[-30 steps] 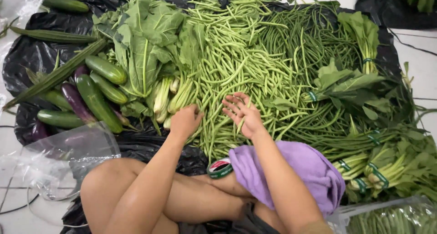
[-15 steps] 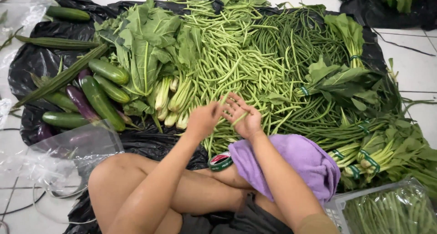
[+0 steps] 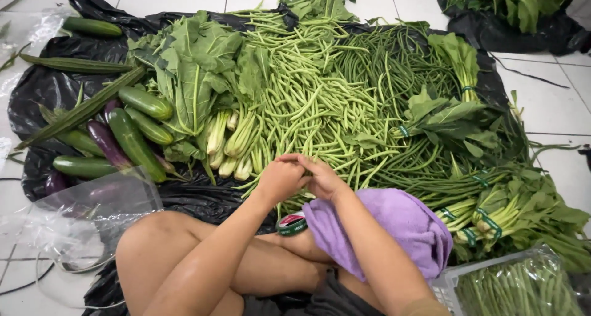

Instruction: Bundling long green beans with tape and packing them into plastic bags for distribution.

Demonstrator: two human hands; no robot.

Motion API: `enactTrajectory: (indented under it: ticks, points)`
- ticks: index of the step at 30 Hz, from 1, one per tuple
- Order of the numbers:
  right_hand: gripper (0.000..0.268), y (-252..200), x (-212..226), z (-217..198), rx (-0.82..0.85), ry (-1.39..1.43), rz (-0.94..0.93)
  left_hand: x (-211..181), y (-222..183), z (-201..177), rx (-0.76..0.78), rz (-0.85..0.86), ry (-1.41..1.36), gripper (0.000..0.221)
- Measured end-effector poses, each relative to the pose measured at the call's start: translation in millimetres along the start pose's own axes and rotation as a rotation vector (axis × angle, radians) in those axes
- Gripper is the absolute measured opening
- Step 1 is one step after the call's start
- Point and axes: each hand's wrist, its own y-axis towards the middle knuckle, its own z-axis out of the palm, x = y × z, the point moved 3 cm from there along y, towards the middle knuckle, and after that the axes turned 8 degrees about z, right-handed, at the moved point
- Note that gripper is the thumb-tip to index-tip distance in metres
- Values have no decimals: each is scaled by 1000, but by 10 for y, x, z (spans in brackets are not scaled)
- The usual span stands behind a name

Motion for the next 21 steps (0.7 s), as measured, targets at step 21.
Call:
enactTrajectory:
  ticks: [21]
  points:
    - [55,482,382,-650,-178,386,-169,627,8,-186,261,-612,-390,37]
